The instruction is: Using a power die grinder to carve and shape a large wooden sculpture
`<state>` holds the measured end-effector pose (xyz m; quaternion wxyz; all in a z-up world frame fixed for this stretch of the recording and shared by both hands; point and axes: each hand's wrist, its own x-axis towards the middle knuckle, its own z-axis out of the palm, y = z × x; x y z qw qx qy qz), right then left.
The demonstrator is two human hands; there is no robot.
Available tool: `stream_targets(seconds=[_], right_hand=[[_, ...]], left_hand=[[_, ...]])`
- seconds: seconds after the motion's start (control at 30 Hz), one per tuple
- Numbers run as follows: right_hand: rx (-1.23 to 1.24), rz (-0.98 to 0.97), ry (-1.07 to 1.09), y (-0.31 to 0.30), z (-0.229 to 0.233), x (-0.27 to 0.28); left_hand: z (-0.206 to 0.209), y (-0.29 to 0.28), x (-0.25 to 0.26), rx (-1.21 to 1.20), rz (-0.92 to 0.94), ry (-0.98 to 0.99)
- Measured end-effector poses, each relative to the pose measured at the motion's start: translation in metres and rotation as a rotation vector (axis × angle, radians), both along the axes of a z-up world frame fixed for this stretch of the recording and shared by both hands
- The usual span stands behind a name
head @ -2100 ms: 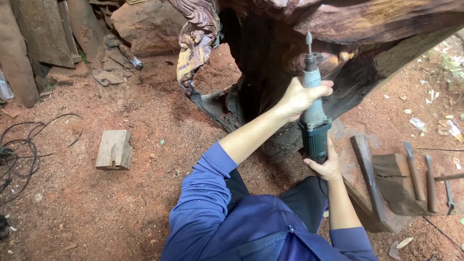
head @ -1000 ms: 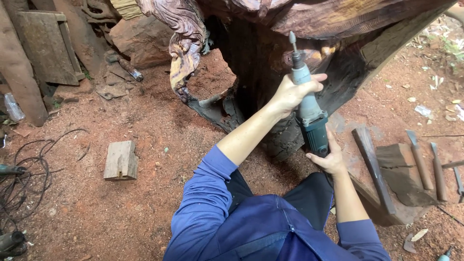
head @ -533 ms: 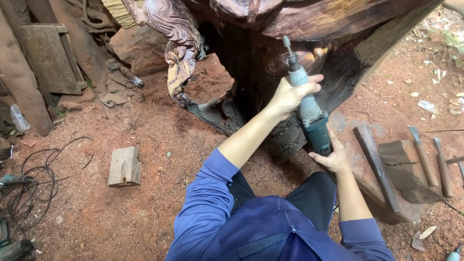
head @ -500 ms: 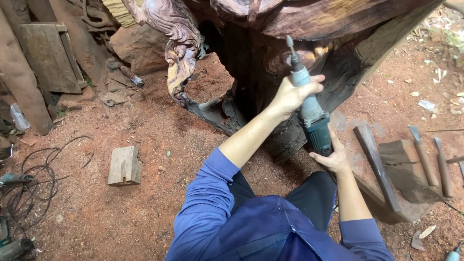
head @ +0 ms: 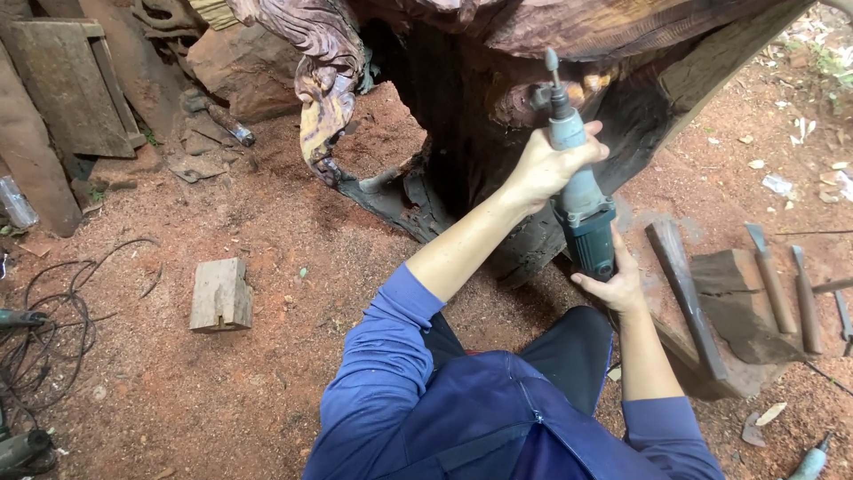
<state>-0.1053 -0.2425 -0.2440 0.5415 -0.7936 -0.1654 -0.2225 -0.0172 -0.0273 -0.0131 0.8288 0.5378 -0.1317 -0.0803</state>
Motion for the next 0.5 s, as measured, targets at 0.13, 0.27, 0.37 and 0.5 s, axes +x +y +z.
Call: stream_targets(seconds=[0.13, 0.27, 0.37, 0.5], right_hand=[[0.013, 0.016, -0.005, 0.003, 0.005, 0.005], [0.004, 0.028, -0.015, 0.008, 0.013, 0.005], [-0.014, 0.021, -0.005, 0.004, 0.019, 0.0], [0.003, -0.003, -0.023, 0.008, 0.017, -0.002]], left_hand=[[-0.001, 0.005, 0.001, -0.036, -0.018, -0.014], [-0.021, 0.005, 0.015, -0.174, -0.073, -0.062], [-0.022, 0.007, 0.015, -0.209, -0.083, -0.068], [-0.012, -0.002, 0.011, -0.2, -0.081, -0.092]])
